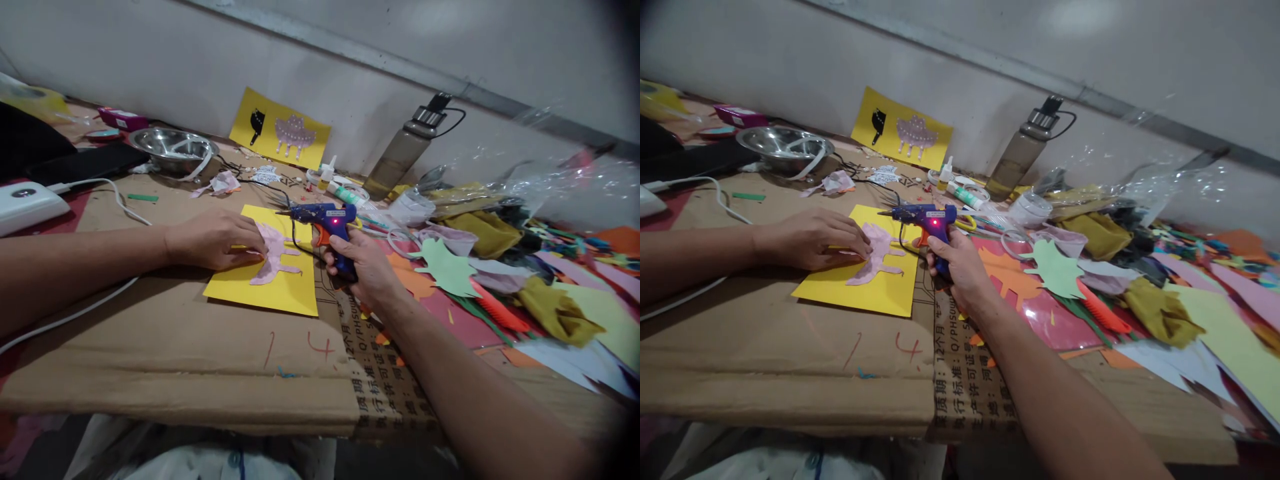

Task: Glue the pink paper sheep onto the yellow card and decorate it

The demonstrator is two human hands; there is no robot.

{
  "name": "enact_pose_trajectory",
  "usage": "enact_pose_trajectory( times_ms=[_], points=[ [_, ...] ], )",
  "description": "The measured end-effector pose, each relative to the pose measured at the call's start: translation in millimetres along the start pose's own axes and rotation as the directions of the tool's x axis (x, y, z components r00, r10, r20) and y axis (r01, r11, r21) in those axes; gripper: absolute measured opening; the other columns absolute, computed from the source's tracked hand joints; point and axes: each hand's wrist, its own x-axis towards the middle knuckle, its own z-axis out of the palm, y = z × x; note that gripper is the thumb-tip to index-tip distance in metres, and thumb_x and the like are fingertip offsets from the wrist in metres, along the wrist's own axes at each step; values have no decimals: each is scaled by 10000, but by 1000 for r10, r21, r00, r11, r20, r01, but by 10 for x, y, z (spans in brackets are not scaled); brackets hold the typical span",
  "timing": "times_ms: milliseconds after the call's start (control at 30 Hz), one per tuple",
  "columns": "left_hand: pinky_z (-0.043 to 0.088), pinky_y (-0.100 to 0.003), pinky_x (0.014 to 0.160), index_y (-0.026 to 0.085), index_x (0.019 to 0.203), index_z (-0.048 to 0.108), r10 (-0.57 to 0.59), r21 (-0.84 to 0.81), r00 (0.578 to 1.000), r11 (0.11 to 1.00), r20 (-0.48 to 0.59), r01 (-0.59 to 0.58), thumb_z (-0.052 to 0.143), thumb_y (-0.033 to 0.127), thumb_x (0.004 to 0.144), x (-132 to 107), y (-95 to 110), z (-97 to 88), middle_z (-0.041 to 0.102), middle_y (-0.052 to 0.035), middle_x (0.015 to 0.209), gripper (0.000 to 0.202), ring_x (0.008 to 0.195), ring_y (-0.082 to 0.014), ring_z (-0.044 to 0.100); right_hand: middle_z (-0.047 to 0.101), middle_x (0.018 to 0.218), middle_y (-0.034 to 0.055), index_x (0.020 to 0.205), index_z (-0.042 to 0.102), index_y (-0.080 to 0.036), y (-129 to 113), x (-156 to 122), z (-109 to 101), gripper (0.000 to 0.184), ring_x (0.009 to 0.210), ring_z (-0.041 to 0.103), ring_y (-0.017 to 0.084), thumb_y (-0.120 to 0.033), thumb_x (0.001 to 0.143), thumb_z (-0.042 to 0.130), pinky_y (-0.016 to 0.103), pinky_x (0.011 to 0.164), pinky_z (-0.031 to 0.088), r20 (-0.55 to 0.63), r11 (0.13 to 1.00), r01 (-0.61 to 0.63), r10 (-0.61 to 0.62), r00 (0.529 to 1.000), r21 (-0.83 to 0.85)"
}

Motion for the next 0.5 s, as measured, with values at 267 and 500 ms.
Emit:
enact_pose_trajectory(
  times_ms=[267, 500],
  points=[
    [474, -232, 818, 208, 968, 710, 19, -24, 999, 1000, -34, -20, 528, 270, 898, -19, 11, -18, 734, -77, 983, 205, 912, -141, 660, 626, 733, -24, 879, 524, -211, 12, 6, -10, 278, 534, 459, 63, -290, 686, 709, 172, 417, 350, -21, 1000, 10, -10, 1000, -13],
    [467, -206, 698, 199, 946, 720, 22, 24, 999, 999, -35, -21, 538, 270, 892, -28, 23, 5, 740, -59, 895, 203, 784, -129, 661, 623, 725, -38, 879, 525, -222, 18, 17, -19, 289, 520, 465, 61, -289, 675, 718, 174, 412, 355, -26, 999, 34, -34, 999, 0]
  ],
)
